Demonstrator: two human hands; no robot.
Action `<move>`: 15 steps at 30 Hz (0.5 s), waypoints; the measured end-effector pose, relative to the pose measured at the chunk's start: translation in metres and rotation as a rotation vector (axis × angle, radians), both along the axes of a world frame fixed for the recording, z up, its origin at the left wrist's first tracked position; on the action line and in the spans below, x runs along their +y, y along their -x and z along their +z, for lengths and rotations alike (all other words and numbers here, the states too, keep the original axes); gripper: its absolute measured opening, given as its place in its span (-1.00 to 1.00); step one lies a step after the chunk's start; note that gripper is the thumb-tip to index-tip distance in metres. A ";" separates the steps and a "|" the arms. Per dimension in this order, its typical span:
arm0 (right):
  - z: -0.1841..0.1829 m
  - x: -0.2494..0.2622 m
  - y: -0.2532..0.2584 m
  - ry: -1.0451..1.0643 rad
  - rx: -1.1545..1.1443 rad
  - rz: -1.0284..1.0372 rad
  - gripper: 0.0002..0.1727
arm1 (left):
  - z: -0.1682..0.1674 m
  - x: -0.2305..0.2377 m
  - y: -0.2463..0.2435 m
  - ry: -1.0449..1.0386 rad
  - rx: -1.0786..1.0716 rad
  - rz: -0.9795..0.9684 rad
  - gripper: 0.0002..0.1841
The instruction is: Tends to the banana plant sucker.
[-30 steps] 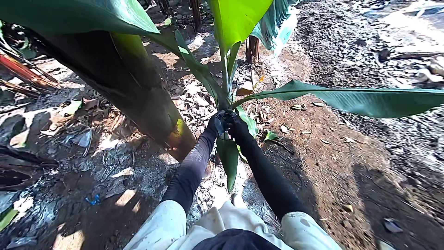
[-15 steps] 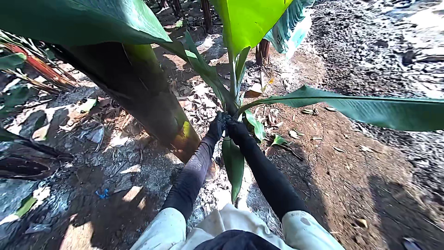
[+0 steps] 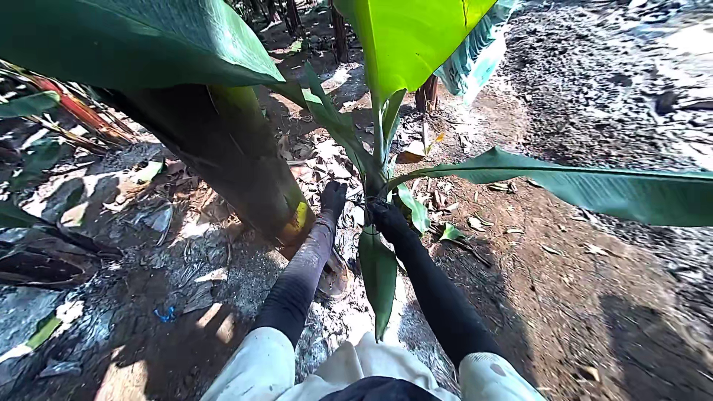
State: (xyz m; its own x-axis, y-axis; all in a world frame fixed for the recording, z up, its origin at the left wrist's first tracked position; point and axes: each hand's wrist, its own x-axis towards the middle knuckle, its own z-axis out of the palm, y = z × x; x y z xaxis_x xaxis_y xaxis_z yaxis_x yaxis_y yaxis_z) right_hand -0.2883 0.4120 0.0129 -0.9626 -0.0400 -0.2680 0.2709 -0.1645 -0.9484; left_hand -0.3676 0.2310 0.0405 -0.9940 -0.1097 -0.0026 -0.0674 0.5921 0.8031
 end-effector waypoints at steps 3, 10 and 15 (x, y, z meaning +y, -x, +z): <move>-0.001 0.013 0.000 -0.034 0.015 0.042 -0.58 | -0.028 0.003 0.029 -0.009 -0.102 -0.227 -0.45; 0.014 0.028 -0.006 -0.115 -0.010 0.078 -0.54 | -0.050 0.044 0.032 -0.451 -0.258 -0.074 -0.74; -0.014 0.026 0.019 -0.044 0.038 -0.029 -0.60 | -0.026 0.035 -0.010 -0.662 -0.179 -0.200 -0.65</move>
State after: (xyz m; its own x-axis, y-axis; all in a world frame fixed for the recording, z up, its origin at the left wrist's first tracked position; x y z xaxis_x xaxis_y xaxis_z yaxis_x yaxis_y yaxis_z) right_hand -0.3068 0.4381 -0.0011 -0.9727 -0.0009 -0.2321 0.2303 -0.1300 -0.9644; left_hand -0.3578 0.2657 0.0143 -0.9729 0.1560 -0.1708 -0.1731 -0.0015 0.9849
